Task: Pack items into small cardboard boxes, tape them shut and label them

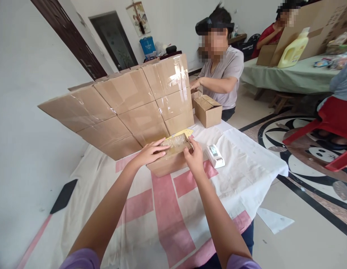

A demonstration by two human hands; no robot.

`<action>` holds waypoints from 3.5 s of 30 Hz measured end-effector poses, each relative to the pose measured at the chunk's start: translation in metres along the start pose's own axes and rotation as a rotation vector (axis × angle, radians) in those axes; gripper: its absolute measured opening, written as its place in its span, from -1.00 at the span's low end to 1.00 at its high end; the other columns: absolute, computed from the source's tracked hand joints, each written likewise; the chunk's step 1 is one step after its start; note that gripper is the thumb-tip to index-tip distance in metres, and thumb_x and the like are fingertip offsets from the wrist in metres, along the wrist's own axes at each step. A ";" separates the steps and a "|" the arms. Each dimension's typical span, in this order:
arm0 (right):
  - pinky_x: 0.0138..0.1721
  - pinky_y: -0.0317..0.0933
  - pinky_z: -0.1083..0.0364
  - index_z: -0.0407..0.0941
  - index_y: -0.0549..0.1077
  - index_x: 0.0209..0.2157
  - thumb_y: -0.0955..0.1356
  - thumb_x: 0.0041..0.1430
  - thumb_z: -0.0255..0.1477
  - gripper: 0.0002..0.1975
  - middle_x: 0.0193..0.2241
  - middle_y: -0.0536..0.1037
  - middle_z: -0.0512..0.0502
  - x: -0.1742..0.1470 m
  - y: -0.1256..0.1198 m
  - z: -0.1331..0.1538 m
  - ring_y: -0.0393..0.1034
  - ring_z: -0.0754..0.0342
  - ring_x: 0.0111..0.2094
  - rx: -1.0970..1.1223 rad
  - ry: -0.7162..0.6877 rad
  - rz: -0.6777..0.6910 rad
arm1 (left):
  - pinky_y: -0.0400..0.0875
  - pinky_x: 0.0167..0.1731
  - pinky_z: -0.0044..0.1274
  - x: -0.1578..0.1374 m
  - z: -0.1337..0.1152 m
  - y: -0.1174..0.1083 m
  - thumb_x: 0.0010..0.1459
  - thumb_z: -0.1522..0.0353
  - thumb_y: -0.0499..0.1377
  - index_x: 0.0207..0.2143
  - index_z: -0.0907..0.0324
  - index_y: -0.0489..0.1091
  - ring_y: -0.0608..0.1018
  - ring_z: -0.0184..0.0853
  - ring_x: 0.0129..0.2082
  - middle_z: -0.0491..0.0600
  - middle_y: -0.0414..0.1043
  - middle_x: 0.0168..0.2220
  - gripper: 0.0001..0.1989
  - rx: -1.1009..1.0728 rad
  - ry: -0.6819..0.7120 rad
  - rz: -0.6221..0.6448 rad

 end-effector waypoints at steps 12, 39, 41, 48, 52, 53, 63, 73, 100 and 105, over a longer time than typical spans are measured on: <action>0.16 0.29 -0.17 -0.17 0.43 0.18 0.31 0.26 -0.17 -0.45 0.15 0.52 -0.33 -0.015 -0.007 0.003 0.46 -0.14 0.08 0.024 0.047 0.016 | 0.04 0.35 -0.05 -0.011 -0.008 0.001 0.32 0.01 0.09 0.17 -0.21 0.43 0.13 -0.06 0.43 -0.15 -0.01 0.48 -0.58 0.026 0.071 -0.081; -0.23 0.22 0.07 -0.10 0.42 -0.55 0.31 0.24 -0.28 -0.69 -0.37 0.60 -0.24 0.014 -0.123 -0.067 0.51 -0.07 -0.29 -0.579 0.365 0.085 | 0.51 0.01 -0.13 -0.008 -0.079 0.076 0.24 0.33 0.10 -0.12 -0.15 0.58 0.62 -0.09 -0.09 -0.01 0.65 -0.19 -0.71 -0.011 0.458 -0.571; -0.31 0.18 0.10 -0.10 0.39 -0.61 0.30 0.25 -0.32 -0.65 -0.50 0.55 -0.16 0.015 -0.122 -0.067 0.49 -0.03 -0.36 -0.572 0.428 0.095 | 0.49 0.07 -0.09 0.017 -0.106 0.121 0.20 0.28 0.15 -0.01 -0.20 0.54 0.60 -0.01 0.03 0.01 0.62 -0.04 -0.66 -0.052 0.462 -0.485; -0.43 0.15 0.15 -0.12 0.32 -0.68 0.32 0.11 -0.52 -0.70 -0.60 0.45 -0.05 0.022 -0.120 -0.063 0.44 0.08 -0.48 -0.495 0.589 0.072 | 0.14 0.39 -0.07 0.120 -0.136 0.212 -0.11 0.35 0.27 0.40 0.17 -0.05 -0.03 0.11 0.49 0.28 -0.17 0.49 0.01 -0.370 0.156 -0.297; -0.33 0.23 0.14 -0.13 0.33 -0.63 0.32 0.13 -0.48 -0.74 -0.45 0.48 -0.09 0.019 -0.122 -0.062 0.47 0.08 -0.40 -0.485 0.583 0.089 | 0.19 0.37 -0.17 0.133 -0.125 0.218 -0.13 0.33 0.27 0.37 0.14 -0.02 0.19 0.04 0.42 0.27 0.11 0.38 -0.01 -0.474 0.158 -0.246; -0.30 0.24 0.14 -0.14 0.33 -0.62 0.32 0.14 -0.46 -0.74 -0.40 0.49 -0.10 0.017 -0.123 -0.061 0.47 0.07 -0.36 -0.487 0.576 0.085 | 0.19 0.37 -0.18 0.131 -0.125 0.216 -0.13 0.32 0.27 0.35 0.15 0.02 0.20 0.04 0.41 0.26 0.13 0.36 -0.04 -0.479 0.160 -0.253; -0.12 0.31 0.04 -0.08 0.28 -0.50 0.24 0.23 -0.34 -0.77 -0.29 0.47 -0.15 0.002 -0.120 -0.059 0.45 -0.01 -0.25 -0.510 0.493 -0.088 | 0.23 0.31 -0.14 0.126 -0.135 0.207 -0.19 0.31 0.31 0.30 0.18 0.16 0.28 0.12 0.33 0.28 0.20 0.32 -0.07 -0.469 0.118 -0.244; -0.12 0.32 -0.06 -0.06 0.28 -0.52 0.12 0.27 -0.26 -0.67 -0.33 0.43 -0.21 -0.005 -0.128 -0.050 0.45 -0.08 -0.26 -0.625 0.419 0.009 | 0.24 0.26 -0.10 0.120 -0.141 0.193 -0.23 0.36 0.34 0.25 0.11 0.25 0.36 0.09 0.25 0.19 0.27 0.26 -0.11 -0.520 0.149 -0.334; -0.15 0.19 0.00 -0.07 0.29 -0.46 0.08 0.35 -0.21 -0.61 -0.31 0.44 -0.15 -0.024 -0.132 -0.040 0.45 -0.04 -0.22 -0.619 0.527 0.019 | 0.33 0.20 -0.10 0.118 -0.139 0.196 0.02 0.17 0.31 0.25 0.03 0.30 0.37 0.08 0.24 0.17 0.23 0.30 -0.28 -0.474 0.139 -0.311; -0.18 0.16 0.01 -0.06 0.24 -0.47 0.07 0.38 -0.25 -0.63 -0.32 0.40 -0.11 -0.027 -0.128 -0.033 0.44 0.00 -0.27 -0.665 0.528 0.014 | 0.34 0.19 -0.08 0.118 -0.140 0.195 0.08 0.15 0.28 0.25 0.04 0.29 0.38 0.08 0.24 0.19 0.23 0.30 -0.32 -0.462 0.155 -0.329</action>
Point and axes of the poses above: each hand's wrist, its own x-axis towards the middle knuckle, its own y-axis out of the palm, z = x × y, the point moved 2 cm from there along x, towards the middle knuckle
